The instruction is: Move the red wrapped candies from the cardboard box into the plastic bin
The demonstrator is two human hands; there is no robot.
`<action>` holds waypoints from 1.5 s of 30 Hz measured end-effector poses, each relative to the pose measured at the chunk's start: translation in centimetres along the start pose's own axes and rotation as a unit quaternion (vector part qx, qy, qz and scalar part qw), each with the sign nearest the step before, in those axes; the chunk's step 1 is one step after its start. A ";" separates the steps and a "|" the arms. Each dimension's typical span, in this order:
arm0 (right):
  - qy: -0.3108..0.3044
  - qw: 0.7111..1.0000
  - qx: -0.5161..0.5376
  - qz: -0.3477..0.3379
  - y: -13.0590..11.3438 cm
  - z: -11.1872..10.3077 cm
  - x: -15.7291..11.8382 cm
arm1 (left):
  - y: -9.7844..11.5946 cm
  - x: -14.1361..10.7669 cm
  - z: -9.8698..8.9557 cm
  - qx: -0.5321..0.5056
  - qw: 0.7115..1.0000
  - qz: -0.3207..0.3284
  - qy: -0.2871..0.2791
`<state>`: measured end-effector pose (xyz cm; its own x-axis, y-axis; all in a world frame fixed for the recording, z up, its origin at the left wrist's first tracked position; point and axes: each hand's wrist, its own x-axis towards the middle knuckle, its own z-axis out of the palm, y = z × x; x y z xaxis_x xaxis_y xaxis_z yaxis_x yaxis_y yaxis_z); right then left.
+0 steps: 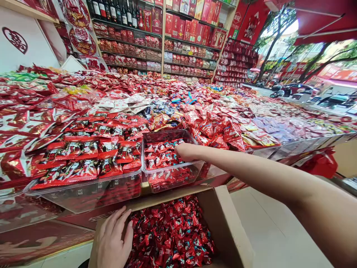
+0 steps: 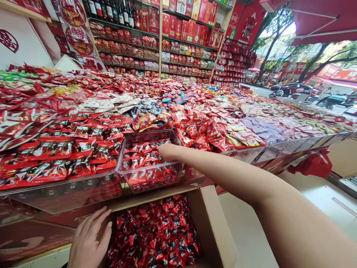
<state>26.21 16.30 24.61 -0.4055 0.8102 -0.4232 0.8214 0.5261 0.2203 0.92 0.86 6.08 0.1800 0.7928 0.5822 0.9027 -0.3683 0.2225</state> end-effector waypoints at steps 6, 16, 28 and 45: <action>0.019 1.000 0.006 -0.012 -0.4 0.0 -0.1 | 0.1 0.0 0.0 -0.001 1.000 -0.002 0.005; 0.166 0.982 0.092 0.017 0.9 -0.9 -2.4 | 0.6 0.4 -0.2 0.000 1.000 -0.002 0.006; -0.098 0.910 0.397 -0.068 -5.7 17.7 -8.4 | 1.4 0.1 0.1 -0.012 0.998 -0.054 -0.024; 0.047 0.868 0.490 -0.068 -18.7 28.6 -0.2 | 1.6 0.0 0.2 -0.049 0.994 -0.092 -0.036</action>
<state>22.45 -1.06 -4.59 -0.5183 0.7999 -0.3025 0.6919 0.1843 -0.6981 2.46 0.39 6.30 0.0471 0.8827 0.4675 0.8808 -0.2575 0.3974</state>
